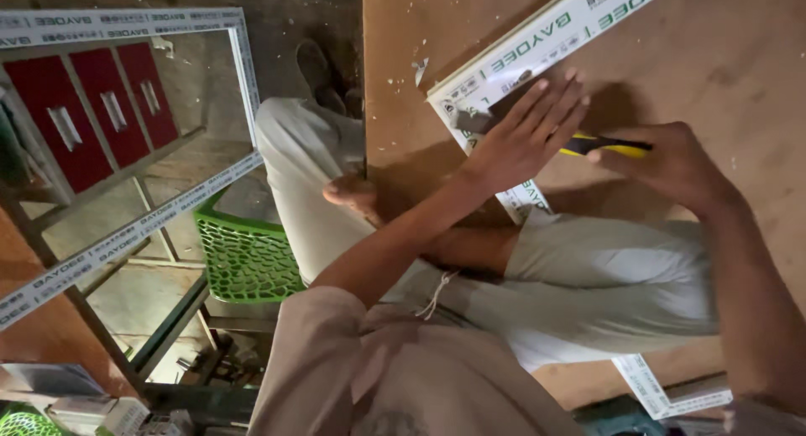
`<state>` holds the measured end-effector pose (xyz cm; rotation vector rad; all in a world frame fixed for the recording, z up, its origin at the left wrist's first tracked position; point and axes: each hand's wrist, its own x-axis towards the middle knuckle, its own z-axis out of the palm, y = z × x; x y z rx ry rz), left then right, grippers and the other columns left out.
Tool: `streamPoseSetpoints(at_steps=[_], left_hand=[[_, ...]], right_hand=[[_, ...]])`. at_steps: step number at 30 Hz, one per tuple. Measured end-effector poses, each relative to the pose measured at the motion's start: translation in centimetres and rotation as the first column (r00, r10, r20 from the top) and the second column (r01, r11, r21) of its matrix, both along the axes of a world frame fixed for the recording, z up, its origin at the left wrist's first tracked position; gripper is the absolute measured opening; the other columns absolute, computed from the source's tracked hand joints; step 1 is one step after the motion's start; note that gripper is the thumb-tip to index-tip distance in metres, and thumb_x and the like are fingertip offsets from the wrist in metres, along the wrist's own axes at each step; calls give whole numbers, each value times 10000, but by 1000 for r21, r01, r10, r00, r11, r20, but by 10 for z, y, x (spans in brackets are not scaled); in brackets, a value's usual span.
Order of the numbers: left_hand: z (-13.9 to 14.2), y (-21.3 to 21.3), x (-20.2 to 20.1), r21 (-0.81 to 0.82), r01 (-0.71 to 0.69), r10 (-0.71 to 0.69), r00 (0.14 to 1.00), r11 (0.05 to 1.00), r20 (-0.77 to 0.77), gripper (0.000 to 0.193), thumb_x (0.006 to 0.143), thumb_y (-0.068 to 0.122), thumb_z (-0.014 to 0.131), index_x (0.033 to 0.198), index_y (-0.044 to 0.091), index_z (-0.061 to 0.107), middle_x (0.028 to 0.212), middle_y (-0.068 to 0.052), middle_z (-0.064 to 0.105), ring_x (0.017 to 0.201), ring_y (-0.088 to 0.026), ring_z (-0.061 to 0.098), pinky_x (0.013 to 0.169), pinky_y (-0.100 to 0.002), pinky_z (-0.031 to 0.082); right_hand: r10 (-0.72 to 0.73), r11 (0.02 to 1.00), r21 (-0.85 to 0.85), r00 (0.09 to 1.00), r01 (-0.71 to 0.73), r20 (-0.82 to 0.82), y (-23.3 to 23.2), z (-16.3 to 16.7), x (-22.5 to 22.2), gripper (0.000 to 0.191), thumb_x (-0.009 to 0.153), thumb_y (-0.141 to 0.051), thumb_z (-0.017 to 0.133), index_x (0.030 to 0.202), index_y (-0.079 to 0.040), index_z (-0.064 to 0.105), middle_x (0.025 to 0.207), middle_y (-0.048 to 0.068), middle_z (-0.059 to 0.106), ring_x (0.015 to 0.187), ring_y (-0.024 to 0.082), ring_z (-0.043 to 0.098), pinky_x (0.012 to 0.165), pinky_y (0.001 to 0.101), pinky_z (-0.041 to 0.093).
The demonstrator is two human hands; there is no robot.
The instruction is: The person sits on the workshop floor with a white uPVC window frame across their lap and uses a chisel to scrape the printed protective film off the frame's corners and edges. They rotate the frame between corners and peel away loosened film pieces by hand.
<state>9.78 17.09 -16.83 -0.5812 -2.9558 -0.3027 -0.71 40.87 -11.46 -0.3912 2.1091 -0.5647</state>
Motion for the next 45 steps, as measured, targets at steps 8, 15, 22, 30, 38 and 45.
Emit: streamPoseSetpoints(at_steps=[8, 15, 22, 30, 38, 45], left_hand=[[15, -58, 22, 227, -432, 421, 902, 873, 97, 552, 966, 403, 642, 1345, 3, 611, 1454, -253, 496, 1384, -467, 414, 1191, -657, 248], [-9, -99, 19, 528, -529, 541, 827, 664, 149, 118, 1013, 149, 658, 1123, 151, 700, 1313, -80, 622, 1371, -348, 549, 1166, -435, 464], [19, -84, 21, 576, -817, 665, 441, 20, 603, 492, 960, 222, 634, 1414, 88, 497, 1326, -160, 606, 1203, -319, 595, 1095, -415, 491], [13, -17, 9, 156, -103, 90, 992, 982, 88, 752, 1031, 349, 630, 1595, -69, 361, 1687, -233, 278, 1597, -340, 221, 1334, -509, 138], [10, -20, 6, 119, -54, 41, 994, 991, 106, 653, 1005, 303, 616, 1519, -79, 488, 1646, -252, 339, 1576, -378, 232, 1316, -539, 169], [10, -23, 6, 139, -57, 41, 992, 989, 118, 644, 1016, 291, 597, 1510, -111, 500, 1652, -253, 344, 1573, -380, 241, 1314, -536, 181]], right_hand=[[-148, 986, 31, 943, 164, -298, 41, 24, 5, 358, 944, -346, 885, 1145, -64, 796, 711, 70, 635, 603, 145, 539, 600, 330, 457], [-228, 965, -173, 958, 198, -174, 36, 25, -21, 333, 889, -316, 868, 1076, -53, 786, 673, 67, 548, 586, 122, 428, 537, 320, 355], [-117, 988, -130, 953, 84, -280, 26, 1, -16, 376, 907, -372, 887, 1108, -67, 798, 701, 66, 661, 621, 140, 518, 613, 310, 448], [15, 997, -64, 896, -48, -444, 24, -8, -9, 401, 951, -454, 894, 1107, -92, 823, 636, 109, 619, 529, 216, 531, 580, 337, 457], [67, 985, -110, 877, -134, -475, 32, -23, -1, 392, 1010, -445, 855, 1113, -69, 815, 778, 134, 702, 646, 251, 653, 666, 326, 520], [25, 965, -221, 884, -143, -466, 27, -36, 6, 370, 1047, -403, 892, 1110, -49, 800, 803, 122, 701, 664, 228, 661, 677, 306, 520]])
